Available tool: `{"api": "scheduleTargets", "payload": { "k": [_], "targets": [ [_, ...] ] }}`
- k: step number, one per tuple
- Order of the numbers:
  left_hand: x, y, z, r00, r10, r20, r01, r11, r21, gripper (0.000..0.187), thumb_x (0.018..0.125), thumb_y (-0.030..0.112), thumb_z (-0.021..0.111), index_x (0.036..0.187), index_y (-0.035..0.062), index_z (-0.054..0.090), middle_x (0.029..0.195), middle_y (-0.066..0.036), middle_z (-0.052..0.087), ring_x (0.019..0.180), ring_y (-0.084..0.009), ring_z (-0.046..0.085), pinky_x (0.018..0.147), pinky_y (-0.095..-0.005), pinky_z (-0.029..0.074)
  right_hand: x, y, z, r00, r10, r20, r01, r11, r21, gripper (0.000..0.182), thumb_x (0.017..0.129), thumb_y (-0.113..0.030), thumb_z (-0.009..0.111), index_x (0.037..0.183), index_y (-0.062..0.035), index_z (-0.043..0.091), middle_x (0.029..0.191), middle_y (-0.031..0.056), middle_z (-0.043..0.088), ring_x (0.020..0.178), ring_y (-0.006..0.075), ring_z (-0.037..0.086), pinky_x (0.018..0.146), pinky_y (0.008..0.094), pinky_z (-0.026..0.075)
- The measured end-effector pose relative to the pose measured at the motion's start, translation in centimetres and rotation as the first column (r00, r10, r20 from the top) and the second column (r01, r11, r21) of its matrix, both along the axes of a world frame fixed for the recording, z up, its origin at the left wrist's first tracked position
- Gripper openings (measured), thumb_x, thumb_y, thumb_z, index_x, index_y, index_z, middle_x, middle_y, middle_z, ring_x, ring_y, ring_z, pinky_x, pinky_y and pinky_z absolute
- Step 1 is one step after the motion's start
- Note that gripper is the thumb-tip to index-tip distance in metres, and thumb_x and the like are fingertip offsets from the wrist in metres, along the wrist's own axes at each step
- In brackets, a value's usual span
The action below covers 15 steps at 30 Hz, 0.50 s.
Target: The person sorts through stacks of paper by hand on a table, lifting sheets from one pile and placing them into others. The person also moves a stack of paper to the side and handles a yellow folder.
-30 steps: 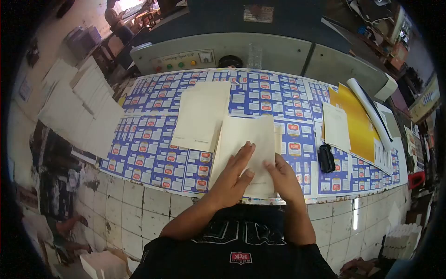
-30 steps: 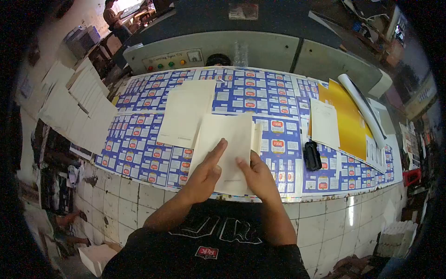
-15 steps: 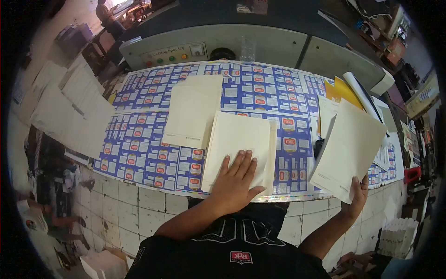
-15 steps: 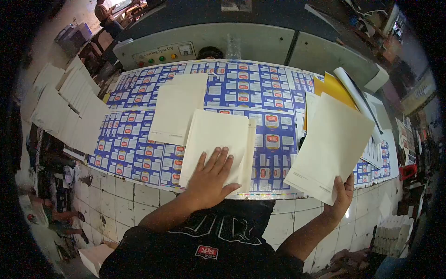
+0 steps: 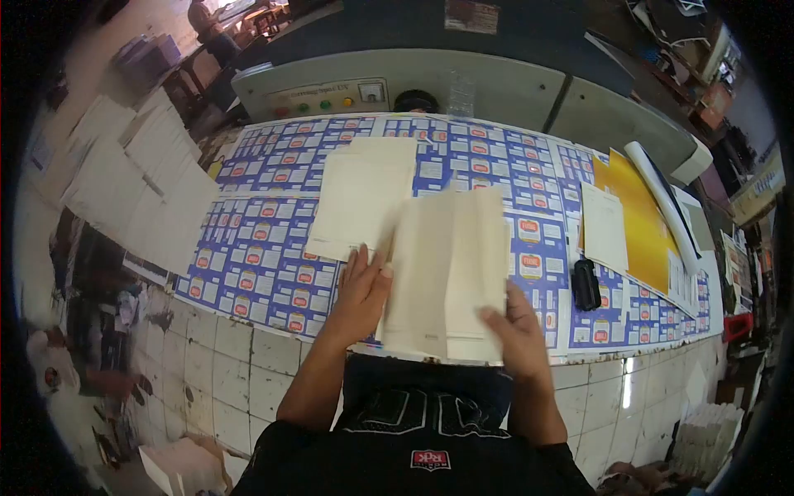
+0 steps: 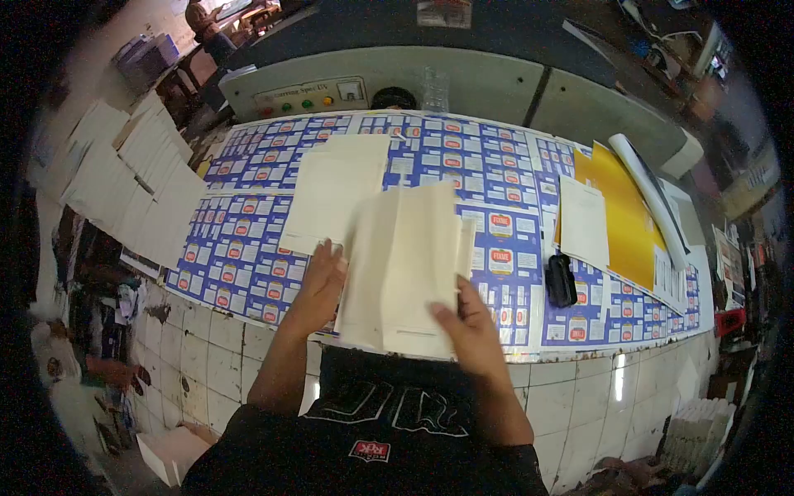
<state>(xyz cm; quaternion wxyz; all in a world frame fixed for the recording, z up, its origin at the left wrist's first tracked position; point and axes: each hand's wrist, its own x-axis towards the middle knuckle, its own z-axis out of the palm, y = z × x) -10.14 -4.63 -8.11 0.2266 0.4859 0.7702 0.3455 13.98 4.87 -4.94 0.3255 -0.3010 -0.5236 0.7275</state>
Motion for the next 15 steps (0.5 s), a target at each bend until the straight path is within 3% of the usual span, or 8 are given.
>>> {"api": "scheduleTargets", "payload": {
  "k": [2, 4, 5, 6, 7, 12, 14, 15],
  "targets": [
    [-0.8, -0.3, 0.2, 1.0, -0.001, -0.019, 0.0, 0.998, -0.063, 0.058, 0.104, 0.036, 0.034, 0.144, -0.0049, 0.034, 0.15, -0.027, 0.033, 0.143, -0.0375, 0.025, 0.117, -0.0447, 0.017, -2.3, -0.6, 0.1, 0.998, 0.053, 0.032, -0.055, 0.998, 0.034, 0.046, 0.094, -0.001, 0.056, 0.138, 0.0006, 0.044, 0.126, 0.0103, 0.058, 0.116, 0.0157, 0.054, 0.1, 0.03, 0.041],
    [-0.6, -0.7, 2.9, 0.901, 0.027, 0.432, -0.093, 0.987, 0.131, 0.052, 0.104, 0.032, 0.037, 0.138, -0.0065, 0.042, 0.136, -0.022, 0.051, 0.127, -0.0302, 0.049, 0.108, -0.0408, 0.035, -3.8, -0.9, 0.2, 0.992, 0.128, -0.011, -0.128, 0.992, 0.002, 0.047, 0.095, 0.0, 0.054, 0.14, 0.0003, 0.04, 0.127, 0.0106, 0.057, 0.117, 0.0158, 0.053, 0.101, 0.0299, 0.041],
    [-0.9, -0.8, 3.0, 0.901, 0.032, 0.433, -0.097, 0.987, 0.129, 0.052, 0.104, 0.032, 0.037, 0.138, -0.0065, 0.042, 0.136, -0.022, 0.051, 0.127, -0.0302, 0.049, 0.108, -0.0408, 0.035, -4.3, -0.9, 0.3, 0.991, 0.132, -0.01, -0.132, 0.991, 0.0, 0.047, 0.095, 0.0, 0.054, 0.14, 0.0003, 0.04, 0.127, 0.0106, 0.057, 0.117, 0.0158, 0.053, 0.101, 0.0299, 0.041],
    [-1.3, -0.9, 3.1, 0.666, 0.068, 0.742, -0.271, 0.95, 0.156, 0.048, 0.104, 0.029, 0.039, 0.134, -0.0066, 0.047, 0.129, -0.019, 0.056, 0.119, -0.0253, 0.054, 0.102, -0.0378, 0.041, -4.6, -0.8, 0.5, 0.989, 0.15, -0.01, -0.15, 0.989, 0.019, 0.047, 0.095, 0.0, 0.053, 0.141, 0.0, 0.039, 0.127, 0.0107, 0.056, 0.118, 0.0158, 0.053, 0.101, 0.0299, 0.041],
    [-1.7, -1.1, 3.1, 0.332, 0.043, 0.942, -0.436, 0.893, 0.113, 0.044, 0.103, 0.027, 0.041, 0.129, -0.0068, 0.052, 0.122, -0.015, 0.06, 0.111, -0.0203, 0.059, 0.097, -0.0348, 0.046, -4.9, -0.7, 0.6, 0.986, 0.167, -0.008, -0.166, 0.985, 0.039, 0.047, 0.096, 0.0, 0.052, 0.141, -0.0003, 0.039, 0.127, 0.0108, 0.056, 0.118, 0.0157, 0.053, 0.101, 0.0299, 0.041],
    [-4.1, -0.3, 3.9, 0.475, -0.044, 0.879, -0.258, 0.948, 0.187, 0.036, 0.097, 0.011, 0.052, 0.13, -0.0054, 0.05, 0.11, -0.012, 0.066, 0.1, -0.0163, 0.063, 0.087, -0.0278, 0.05, -5.3, -0.6, 0.0, 0.985, 0.166, -0.056, -0.157, 0.979, 0.13, 0.048, 0.094, -0.002, 0.056, 0.139, -0.0002, 0.041, 0.123, 0.0106, 0.058, 0.114, 0.0157, 0.054, 0.098, 0.03, 0.043],
    [-5.7, 0.8, 3.6, 0.604, 0.04, 0.796, -0.411, 0.871, 0.268, 0.036, 0.095, 0.005, 0.054, 0.129, -0.0055, 0.05, 0.107, -0.011, 0.067, 0.094, -0.0153, 0.065, 0.082, -0.0264, 0.052, -4.6, -0.1, 0.3, 0.989, 0.148, -0.022, -0.14, 0.97, 0.199, 0.047, 0.093, -0.004, 0.059, 0.137, 0.0001, 0.043, 0.117, 0.0098, 0.061, 0.109, 0.016, 0.058, 0.093, 0.0299, 0.046],
    [-6.9, 1.6, 4.2, 0.659, 0.085, 0.747, -0.435, 0.854, 0.287, 0.033, 0.095, 0.006, 0.055, 0.125, -0.0052, 0.053, 0.107, -0.011, 0.067, 0.093, -0.015, 0.065, 0.081, -0.0266, 0.052, -3.7, 0.2, 0.7, 0.988, 0.065, 0.14, -0.101, 0.957, 0.27, 0.05, 0.091, -0.011, 0.065, 0.134, 0.0006, 0.045, 0.108, 0.0098, 0.063, 0.1, 0.0172, 0.061, 0.086, 0.0305, 0.048]
  ]
}}
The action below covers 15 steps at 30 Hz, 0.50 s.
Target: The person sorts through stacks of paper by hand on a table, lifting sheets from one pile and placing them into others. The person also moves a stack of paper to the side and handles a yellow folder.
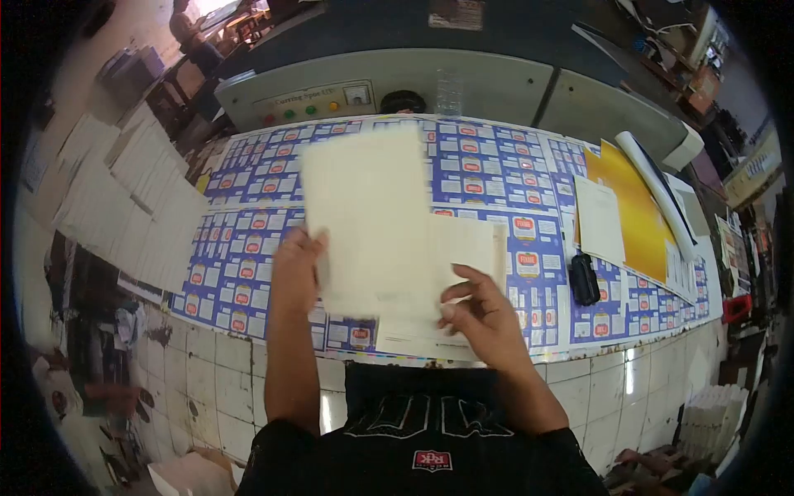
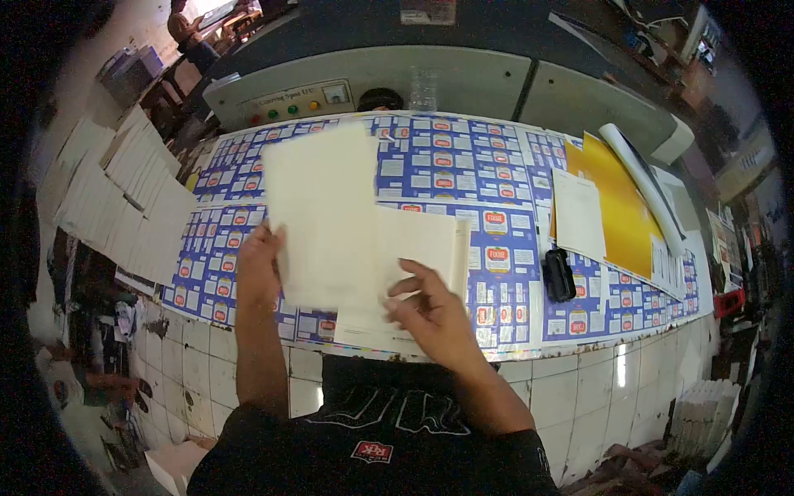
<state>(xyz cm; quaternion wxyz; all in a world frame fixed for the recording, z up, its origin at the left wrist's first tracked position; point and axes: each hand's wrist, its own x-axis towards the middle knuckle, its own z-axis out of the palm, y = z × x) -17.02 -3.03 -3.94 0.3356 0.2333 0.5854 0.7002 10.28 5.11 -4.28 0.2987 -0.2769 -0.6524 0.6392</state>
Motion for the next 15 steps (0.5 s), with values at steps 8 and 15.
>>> {"api": "scheduleTargets", "payload": {
  "k": [8, 15],
  "targets": [
    [-13.9, 6.7, -9.5, 0.48, -0.219, -0.849, -0.337, 0.848, -0.409, 0.043, 0.09, 0.021, 0.061, 0.124, -0.005, 0.055, 0.119, -0.022, 0.063, 0.109, -0.0359, 0.059, 0.096, -0.0415, 0.044, 2.6, 0.2, -0.9, 0.691, -0.452, 0.564, 0.042, 0.804, 0.593, 0.084, 0.075, -0.048, 0.078, 0.133, 0.0042, 0.046, 0.106, 0.0211, 0.065, 0.096, 0.0342, 0.066, 0.081, 0.0418, 0.053],
    [-9.4, 7.1, -7.0, 0.101, -0.263, -0.959, -0.625, 0.733, -0.267, 0.056, 0.087, 0.033, 0.067, 0.13, -0.0008, 0.055, 0.131, -0.025, 0.055, 0.124, -0.0401, 0.048, 0.106, -0.0482, 0.036, 5.7, 1.5, -2.6, 0.82, -0.452, 0.351, 0.369, 0.886, 0.28, 0.061, 0.08, -0.023, 0.077, 0.13, -0.0016, 0.049, 0.086, 0.0132, 0.068, 0.075, 0.0276, 0.067, 0.067, 0.0368, 0.052]
  ]
}}
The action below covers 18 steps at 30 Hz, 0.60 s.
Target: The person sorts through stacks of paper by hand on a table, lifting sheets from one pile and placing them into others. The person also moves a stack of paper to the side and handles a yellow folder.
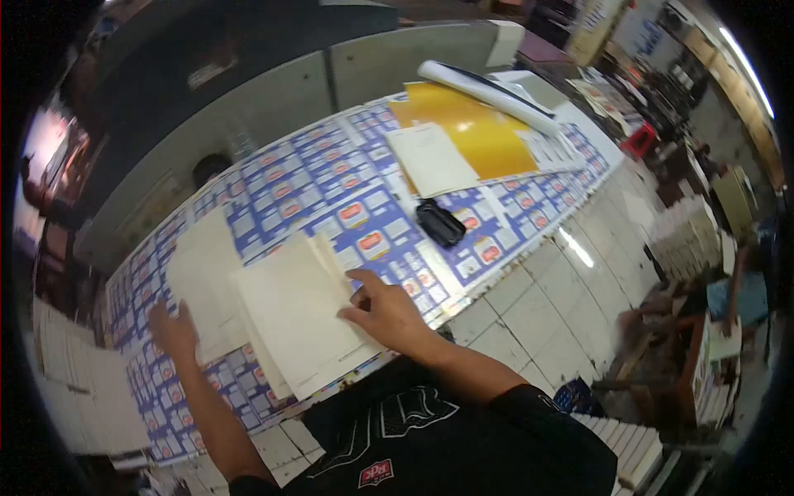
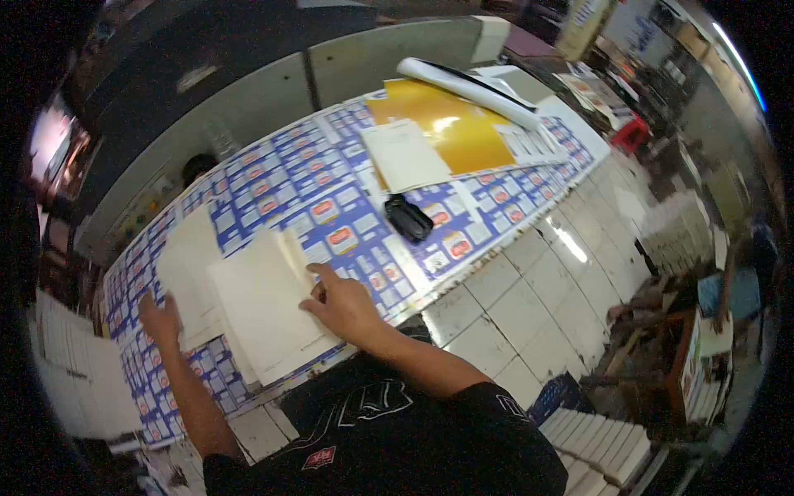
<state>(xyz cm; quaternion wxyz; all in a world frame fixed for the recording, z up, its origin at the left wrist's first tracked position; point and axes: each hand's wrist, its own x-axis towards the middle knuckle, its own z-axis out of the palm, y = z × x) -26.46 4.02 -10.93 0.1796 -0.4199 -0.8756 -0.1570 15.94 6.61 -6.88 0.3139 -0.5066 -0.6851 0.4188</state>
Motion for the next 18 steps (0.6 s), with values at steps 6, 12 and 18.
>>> {"api": "scheduleTargets", "payload": {
  "k": [6, 12, 18],
  "targets": [
    [14.9, -3.3, 8.8, 0.871, -0.491, 0.036, 0.468, 0.847, 0.252, 0.049, 0.091, 0.016, 0.061, 0.135, -0.0018, 0.05, 0.136, -0.024, 0.051, 0.127, -0.0386, 0.045, 0.108, -0.0471, 0.033, 1.5, 0.2, 0.0, 0.999, 0.03, -0.031, -0.033, 0.994, -0.107, 0.028, 0.086, -0.016, 0.07, 0.109, -0.0013, 0.062, 0.099, 0.0165, 0.07, 0.081, 0.0252, 0.069, 0.069, 0.0326, 0.052],
    [25.8, -6.1, 7.7, 0.659, -0.663, 0.356, 0.716, 0.698, -0.025, 0.086, 0.086, 0.044, 0.065, 0.146, -0.006, 0.029, 0.154, -0.028, 0.023, 0.145, -0.0416, 0.018, 0.116, -0.054, 0.014, 6.7, 2.3, -0.5, 0.93, -0.275, -0.244, 0.31, 0.943, 0.122, 0.017, 0.092, -0.018, 0.063, 0.098, -0.0019, 0.062, 0.089, 0.0132, 0.066, 0.078, 0.0221, 0.064, 0.069, 0.0323, 0.05],
    [28.3, -5.7, 5.1, 0.622, -0.677, 0.394, 0.779, 0.586, -0.224, 0.088, 0.088, 0.052, 0.059, 0.142, -0.0121, 0.032, 0.152, -0.032, 0.023, 0.144, -0.0436, 0.018, 0.113, -0.0601, 0.013, 14.1, 3.8, -1.4, 0.711, -0.454, -0.537, 0.462, 0.877, -0.129, 0.014, 0.095, -0.017, 0.062, 0.099, -0.0033, 0.061, 0.083, 0.0009, 0.061, 0.074, 0.0055, 0.053, 0.065, 0.0225, 0.045]
  ]
}}
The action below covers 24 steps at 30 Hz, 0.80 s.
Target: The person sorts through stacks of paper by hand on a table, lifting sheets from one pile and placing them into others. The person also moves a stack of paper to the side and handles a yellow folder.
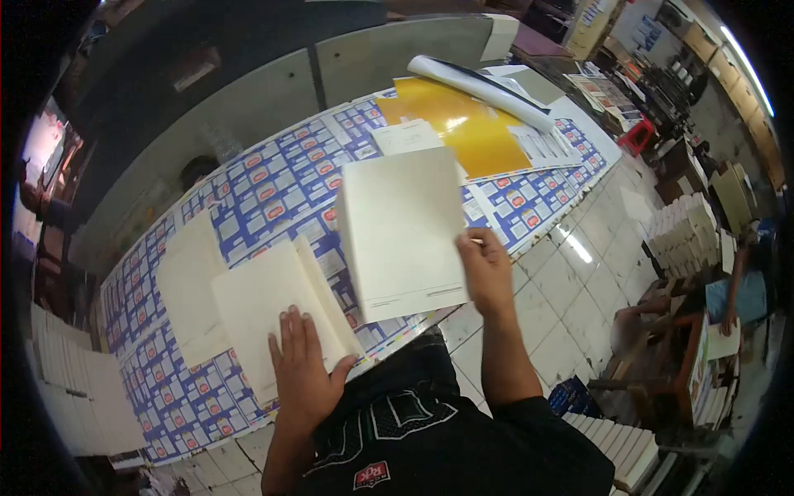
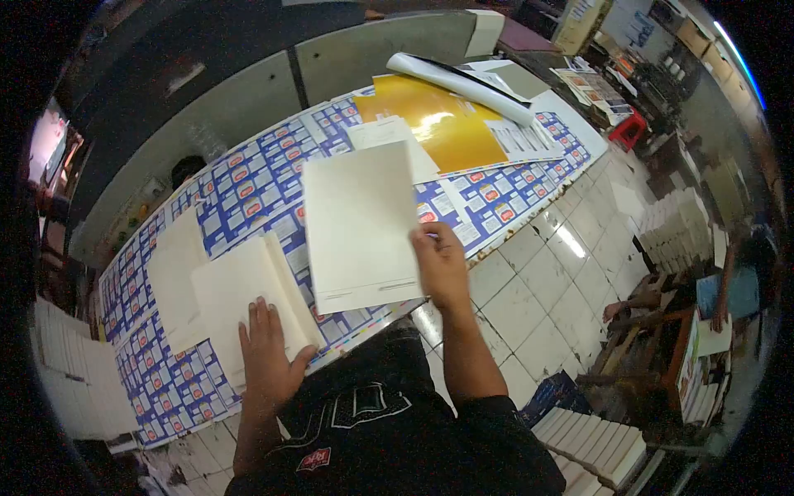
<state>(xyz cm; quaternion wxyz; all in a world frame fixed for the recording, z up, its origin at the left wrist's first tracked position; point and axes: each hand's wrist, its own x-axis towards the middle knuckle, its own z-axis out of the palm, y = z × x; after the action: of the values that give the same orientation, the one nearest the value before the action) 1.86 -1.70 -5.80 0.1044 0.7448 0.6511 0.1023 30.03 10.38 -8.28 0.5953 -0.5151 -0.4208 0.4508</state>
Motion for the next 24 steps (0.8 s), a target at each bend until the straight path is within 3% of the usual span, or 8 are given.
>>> {"api": "scheduleTargets", "payload": {
  "k": [1, 3, 11, 15, 18, 19, 21, 24],
  "targets": [
    [-0.2, -0.4, -0.3, 1.0, -0.01, -0.004, 0.009, 1.0, -0.007, 0.086, 0.089, 0.051, 0.059, 0.141, -0.0128, 0.032, 0.152, -0.032, 0.023, 0.144, -0.0437, 0.019, 0.113, -0.0608, 0.013, 0.5, -0.1, 0.4, 0.995, 0.007, -0.097, -0.007, 1.0, 0.008, 0.013, 0.095, -0.016, 0.061, 0.1, -0.0039, 0.06, 0.083, 0.0008, 0.061, 0.075, 0.0052, 0.052, 0.065, 0.0219, 0.045],
    [-0.4, -0.4, -0.1, 1.0, 0.0, 0.015, 0.0, 1.0, -0.031, 0.085, 0.09, 0.048, 0.058, 0.142, -0.0131, 0.03, 0.152, -0.033, 0.021, 0.144, -0.0444, 0.018, 0.114, -0.0598, 0.011, 1.7, -0.3, 1.0, 0.996, -0.059, 0.071, 0.059, 0.998, -0.004, 0.011, 0.096, -0.014, 0.06, 0.101, -0.0049, 0.06, 0.084, 0.001, 0.062, 0.075, 0.0057, 0.053, 0.066, 0.0216, 0.045],
    [-1.0, -0.6, -0.9, 0.997, 0.033, 0.07, -0.035, 0.999, 0.029, 0.062, 0.098, 0.031, 0.05, 0.142, -0.0096, 0.033, 0.153, -0.028, 0.026, 0.144, -0.0391, 0.023, 0.116, -0.0533, 0.018, 1.2, 0.0, 0.8, 0.983, 0.053, -0.176, -0.043, 0.997, 0.057, 0.011, 0.097, -0.011, 0.059, 0.103, -0.0018, 0.057, 0.088, 0.0049, 0.064, 0.08, 0.009, 0.059, 0.077, 0.0229, 0.048],
    [-1.8, -0.5, 0.1, 0.962, 0.105, 0.251, -0.113, 0.993, 0.017, 0.052, 0.1, 0.021, 0.043, 0.144, -0.0055, 0.034, 0.151, -0.026, 0.032, 0.143, -0.0379, 0.027, 0.117, -0.0498, 0.018, 0.2, -0.2, 1.2, 0.977, 0.049, -0.209, -0.039, 0.998, 0.054, 0.012, 0.097, -0.009, 0.058, 0.105, -0.0009, 0.055, 0.09, 0.0076, 0.065, 0.082, 0.0102, 0.061, 0.078, 0.0236, 0.05],
    [-3.1, -0.9, 0.5, 0.397, 0.146, 0.906, -0.241, 0.969, -0.05, 0.051, 0.102, 0.017, 0.044, 0.146, -0.003, 0.031, 0.155, -0.024, 0.025, 0.146, -0.0345, 0.021, 0.118, -0.0463, 0.013, -3.4, -2.0, 3.9, 0.967, 0.217, -0.131, -0.232, 0.966, -0.11, 0.015, 0.093, -0.007, 0.06, 0.106, -0.0013, 0.055, 0.082, 0.0035, 0.064, 0.071, 0.0088, 0.06, 0.065, 0.0216, 0.05],
    [-3.6, -0.6, 1.2, 0.408, 0.12, 0.905, -0.257, 0.966, -0.012, 0.051, 0.102, 0.017, 0.044, 0.146, -0.003, 0.031, 0.155, -0.024, 0.025, 0.146, -0.0345, 0.021, 0.118, -0.0463, 0.013, -5.3, -2.2, 1.6, 0.932, 0.361, -0.01, -0.359, 0.921, -0.152, 0.02, 0.092, -0.01, 0.064, 0.108, -0.0026, 0.056, 0.076, -0.0001, 0.062, 0.065, 0.0068, 0.056, 0.058, 0.0208, 0.045],
    [-3.6, -1.7, 3.6, 0.757, 0.094, 0.647, -0.146, 0.989, 0.027, 0.05, 0.103, 0.018, 0.043, 0.146, -0.0031, 0.032, 0.154, -0.023, 0.028, 0.146, -0.0326, 0.023, 0.118, -0.0452, 0.015, -10.0, -3.7, 2.8, 0.87, 0.492, 0.025, -0.472, 0.846, -0.246, 0.027, 0.091, -0.012, 0.064, 0.114, -0.0007, 0.054, 0.068, -0.0047, 0.054, 0.059, 0.0044, 0.046, 0.052, 0.0216, 0.037],
    [-2.6, -5.4, 8.2, 0.492, -0.295, 0.819, 0.163, 0.955, 0.246, 0.047, 0.1, 0.02, 0.05, 0.141, -0.0013, 0.039, 0.147, -0.02, 0.037, 0.139, -0.0326, 0.031, 0.114, -0.0453, 0.024, -13.1, -4.0, 2.2, 0.731, 0.655, 0.19, -0.592, 0.748, -0.3, 0.036, 0.092, -0.018, 0.064, 0.118, 0.0047, 0.052, 0.067, -0.0002, 0.056, 0.061, 0.0068, 0.051, 0.055, 0.0242, 0.041]
  ]
}}
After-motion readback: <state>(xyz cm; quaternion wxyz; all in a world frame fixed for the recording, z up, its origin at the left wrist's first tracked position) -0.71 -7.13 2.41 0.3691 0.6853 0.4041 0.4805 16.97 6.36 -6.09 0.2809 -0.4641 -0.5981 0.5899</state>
